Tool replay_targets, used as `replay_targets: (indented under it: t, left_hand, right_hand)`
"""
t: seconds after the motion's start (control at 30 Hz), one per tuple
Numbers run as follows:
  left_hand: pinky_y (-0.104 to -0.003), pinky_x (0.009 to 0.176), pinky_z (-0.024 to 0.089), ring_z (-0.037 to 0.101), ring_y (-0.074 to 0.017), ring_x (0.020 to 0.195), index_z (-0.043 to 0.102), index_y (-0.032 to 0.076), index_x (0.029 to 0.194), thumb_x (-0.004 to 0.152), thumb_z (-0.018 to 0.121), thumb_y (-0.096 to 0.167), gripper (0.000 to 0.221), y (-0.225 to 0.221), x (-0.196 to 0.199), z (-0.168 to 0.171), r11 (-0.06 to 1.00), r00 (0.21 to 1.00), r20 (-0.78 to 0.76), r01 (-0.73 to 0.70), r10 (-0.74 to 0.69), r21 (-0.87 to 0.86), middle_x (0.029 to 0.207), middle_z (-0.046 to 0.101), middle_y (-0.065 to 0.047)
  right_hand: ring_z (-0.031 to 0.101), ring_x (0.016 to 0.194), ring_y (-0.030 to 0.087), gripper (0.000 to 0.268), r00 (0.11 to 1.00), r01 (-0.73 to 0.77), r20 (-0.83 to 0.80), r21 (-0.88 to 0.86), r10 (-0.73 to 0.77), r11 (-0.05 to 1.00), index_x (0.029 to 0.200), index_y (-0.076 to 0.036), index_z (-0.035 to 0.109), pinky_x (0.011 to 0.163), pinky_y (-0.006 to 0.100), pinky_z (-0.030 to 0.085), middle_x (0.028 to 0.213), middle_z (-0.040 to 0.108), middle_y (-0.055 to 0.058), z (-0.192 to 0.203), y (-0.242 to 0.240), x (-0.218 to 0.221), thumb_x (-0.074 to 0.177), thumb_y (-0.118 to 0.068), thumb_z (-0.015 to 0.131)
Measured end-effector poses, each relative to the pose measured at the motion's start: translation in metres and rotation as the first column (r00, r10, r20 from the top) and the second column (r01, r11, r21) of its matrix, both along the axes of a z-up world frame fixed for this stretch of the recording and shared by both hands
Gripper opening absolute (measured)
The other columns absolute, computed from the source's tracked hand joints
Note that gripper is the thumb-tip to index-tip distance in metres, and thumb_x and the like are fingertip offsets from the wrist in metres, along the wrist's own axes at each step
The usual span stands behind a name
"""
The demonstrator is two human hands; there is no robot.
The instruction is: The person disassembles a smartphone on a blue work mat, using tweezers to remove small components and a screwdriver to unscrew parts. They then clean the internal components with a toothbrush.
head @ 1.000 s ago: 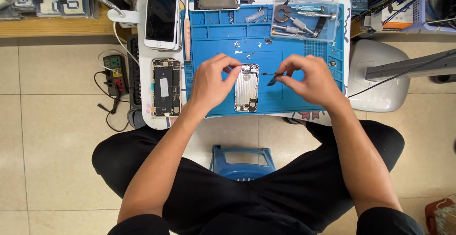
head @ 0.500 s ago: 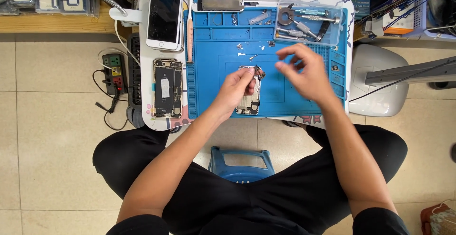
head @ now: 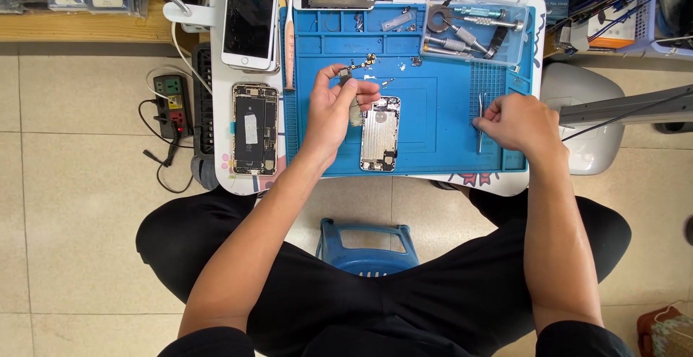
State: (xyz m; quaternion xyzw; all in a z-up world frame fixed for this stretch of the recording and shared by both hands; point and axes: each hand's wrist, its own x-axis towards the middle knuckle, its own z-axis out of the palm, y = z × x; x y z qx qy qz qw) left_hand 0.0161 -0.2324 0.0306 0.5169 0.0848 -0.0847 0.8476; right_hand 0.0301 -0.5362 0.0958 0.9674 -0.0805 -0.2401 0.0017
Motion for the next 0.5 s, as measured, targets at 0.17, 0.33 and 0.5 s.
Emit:
replay_targets:
  t: [0.17, 0.33, 0.5]
  left_hand:
    - [-0.028, 0.082, 0.066, 0.080, -0.0192, 0.093, 0.053, 0.008, 0.133, 0.110, 0.053, 0.017, 0.024, 0.004, 0.000, 0.004, 0.999, 0.999, -0.037, -0.010, 0.012, 0.040, 0.107, 0.079, -0.019]
    - [-0.026, 0.077, 0.066, 0.080, -0.0172, 0.090, 0.061, 0.009, 0.127, 0.111, 0.055, 0.026, 0.024, 0.001, 0.000, -0.003, 0.998, 0.999, -0.051, -0.011, 0.015, 0.064, 0.106, 0.079, -0.017]
    - [-0.025, 0.074, 0.065, 0.080, -0.0158, 0.089, 0.064, 0.011, 0.124, 0.108, 0.061, 0.025, 0.021, -0.005, 0.000, -0.013, 0.993, 1.000, 0.001, -0.005, 0.005, 0.119, 0.107, 0.080, -0.016]
  right_hand:
    - [0.078, 0.084, 0.032, 0.018, 0.994, -0.079, 0.078, 0.035, 0.076, 0.996, 0.095, -0.015, 0.085, 0.075, 0.045, 0.059, 0.083, 0.080, 0.006, 0.000, -0.004, 0.000, 0.096, -0.028, 0.074]
    - [0.074, 0.080, 0.033, 0.020, 0.948, -0.240, 0.288, 0.353, 0.139, 0.904, 0.112, -0.002, 0.079, 0.074, 0.047, 0.057, 0.085, 0.075, 0.012, 0.004, 0.010, 0.004, 0.098, -0.016, 0.073]
    - [0.072, 0.086, 0.032, 0.010, 0.852, -0.436, 0.498, 0.502, 0.162, 0.747, 0.107, -0.007, 0.070, 0.072, 0.043, 0.056, 0.093, 0.069, 0.010, -0.029, 0.026, 0.014, 0.098, -0.008, 0.065]
